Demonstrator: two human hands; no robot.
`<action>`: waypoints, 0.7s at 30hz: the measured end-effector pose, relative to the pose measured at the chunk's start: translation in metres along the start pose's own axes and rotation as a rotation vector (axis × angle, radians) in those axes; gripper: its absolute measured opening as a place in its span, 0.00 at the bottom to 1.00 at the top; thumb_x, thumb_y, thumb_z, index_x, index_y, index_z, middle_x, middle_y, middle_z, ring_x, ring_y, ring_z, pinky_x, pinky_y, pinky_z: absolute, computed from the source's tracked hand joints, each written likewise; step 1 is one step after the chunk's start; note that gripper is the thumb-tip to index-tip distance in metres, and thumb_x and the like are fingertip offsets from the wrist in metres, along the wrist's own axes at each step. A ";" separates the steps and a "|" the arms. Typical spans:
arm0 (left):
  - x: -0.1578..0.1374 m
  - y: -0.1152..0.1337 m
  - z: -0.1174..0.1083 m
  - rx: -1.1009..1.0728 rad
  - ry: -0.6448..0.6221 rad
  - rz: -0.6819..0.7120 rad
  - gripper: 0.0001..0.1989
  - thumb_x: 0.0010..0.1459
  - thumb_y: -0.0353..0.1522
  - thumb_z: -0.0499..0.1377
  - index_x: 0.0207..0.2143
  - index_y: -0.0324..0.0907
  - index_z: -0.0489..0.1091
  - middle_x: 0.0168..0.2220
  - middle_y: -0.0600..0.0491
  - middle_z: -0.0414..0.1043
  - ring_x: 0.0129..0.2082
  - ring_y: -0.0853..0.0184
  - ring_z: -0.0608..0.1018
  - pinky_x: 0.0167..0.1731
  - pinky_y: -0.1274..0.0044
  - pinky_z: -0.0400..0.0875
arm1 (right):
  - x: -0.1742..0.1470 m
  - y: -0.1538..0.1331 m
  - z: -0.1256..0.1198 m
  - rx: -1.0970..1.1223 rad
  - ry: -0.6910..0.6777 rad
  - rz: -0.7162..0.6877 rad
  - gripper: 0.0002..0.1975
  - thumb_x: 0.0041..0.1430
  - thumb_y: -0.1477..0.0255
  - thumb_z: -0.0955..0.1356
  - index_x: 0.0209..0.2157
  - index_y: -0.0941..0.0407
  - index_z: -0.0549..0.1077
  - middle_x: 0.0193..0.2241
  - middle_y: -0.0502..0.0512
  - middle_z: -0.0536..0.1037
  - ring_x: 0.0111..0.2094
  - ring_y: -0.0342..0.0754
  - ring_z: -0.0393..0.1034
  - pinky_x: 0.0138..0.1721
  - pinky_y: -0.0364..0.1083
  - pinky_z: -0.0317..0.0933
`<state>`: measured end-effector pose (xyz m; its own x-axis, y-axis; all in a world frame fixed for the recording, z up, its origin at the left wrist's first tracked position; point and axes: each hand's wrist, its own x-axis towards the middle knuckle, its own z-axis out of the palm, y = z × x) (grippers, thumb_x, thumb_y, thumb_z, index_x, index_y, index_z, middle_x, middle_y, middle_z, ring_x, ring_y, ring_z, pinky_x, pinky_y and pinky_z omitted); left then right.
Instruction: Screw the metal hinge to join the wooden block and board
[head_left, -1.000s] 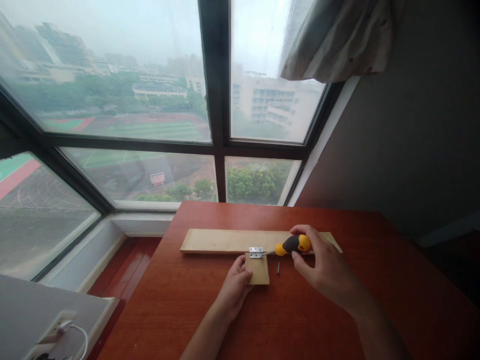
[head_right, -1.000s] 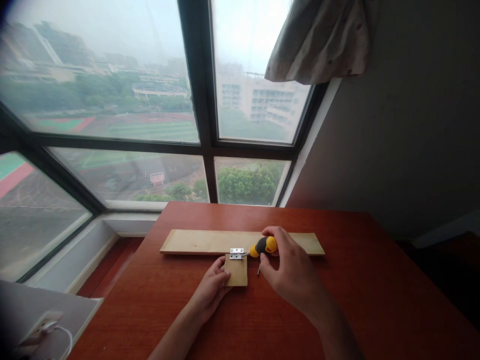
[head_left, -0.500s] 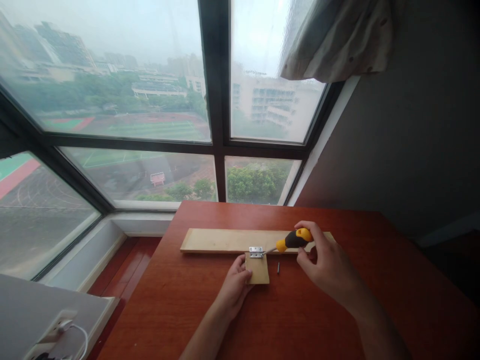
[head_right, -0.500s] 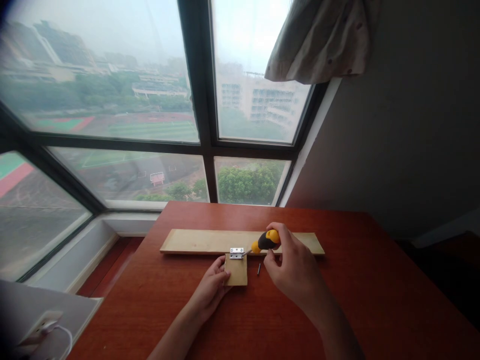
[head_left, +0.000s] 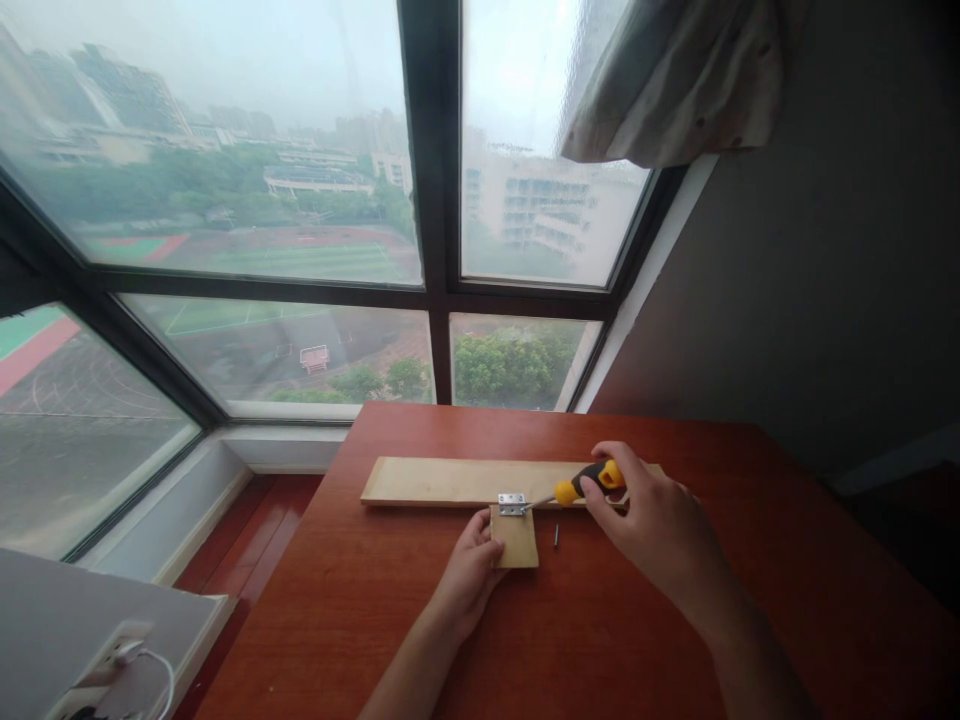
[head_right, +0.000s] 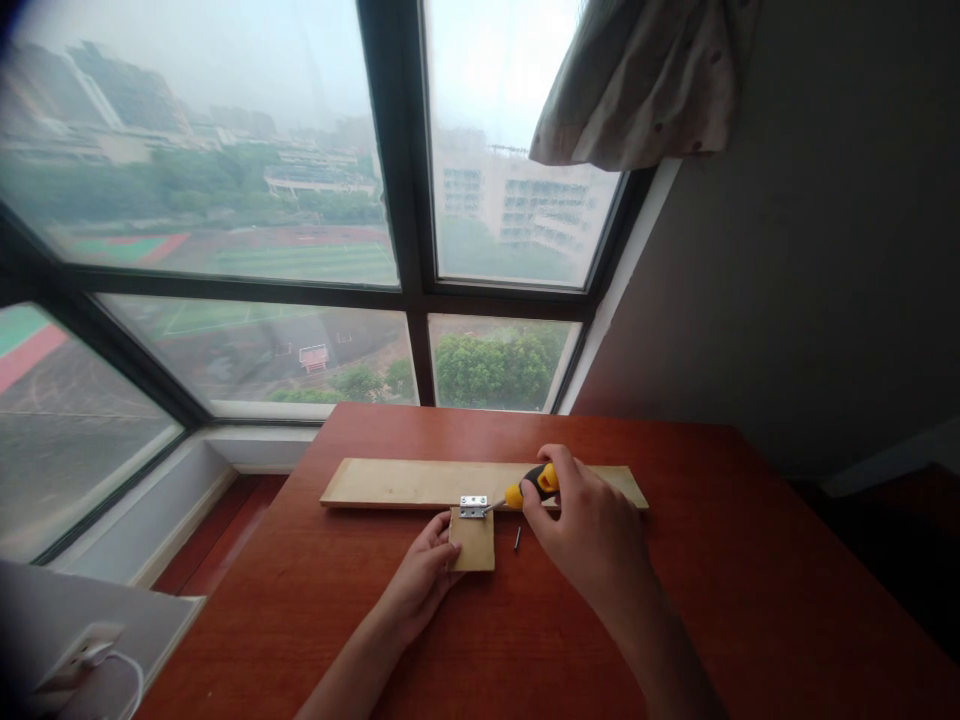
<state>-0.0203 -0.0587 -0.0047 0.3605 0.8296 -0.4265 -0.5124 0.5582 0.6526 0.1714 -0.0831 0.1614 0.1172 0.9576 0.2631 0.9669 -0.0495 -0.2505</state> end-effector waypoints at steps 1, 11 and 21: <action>0.000 0.000 0.000 -0.001 0.000 0.000 0.24 0.44 0.23 0.61 0.46 0.42 0.64 0.46 0.46 0.74 0.40 0.61 0.78 0.35 0.75 0.72 | -0.001 0.001 -0.001 0.058 -0.011 -0.013 0.14 0.59 0.65 0.63 0.47 0.51 0.66 0.36 0.54 0.77 0.33 0.52 0.74 0.31 0.47 0.62; 0.000 0.001 0.001 -0.009 0.005 0.002 0.24 0.43 0.23 0.62 0.45 0.42 0.65 0.46 0.46 0.74 0.41 0.60 0.78 0.35 0.74 0.72 | -0.001 0.000 0.000 -0.023 -0.010 0.039 0.23 0.62 0.56 0.60 0.54 0.52 0.62 0.37 0.57 0.78 0.33 0.56 0.75 0.31 0.50 0.64; 0.001 0.000 0.000 -0.010 0.005 0.002 0.24 0.44 0.23 0.62 0.45 0.42 0.65 0.43 0.48 0.75 0.37 0.64 0.77 0.34 0.75 0.72 | -0.001 0.005 0.002 0.337 -0.060 -0.020 0.23 0.57 0.66 0.63 0.54 0.51 0.61 0.42 0.53 0.76 0.35 0.48 0.74 0.36 0.45 0.67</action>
<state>-0.0201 -0.0581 -0.0050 0.3557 0.8308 -0.4280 -0.5211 0.5565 0.6472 0.1754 -0.0836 0.1582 0.0755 0.9729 0.2188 0.8386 0.0567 -0.5418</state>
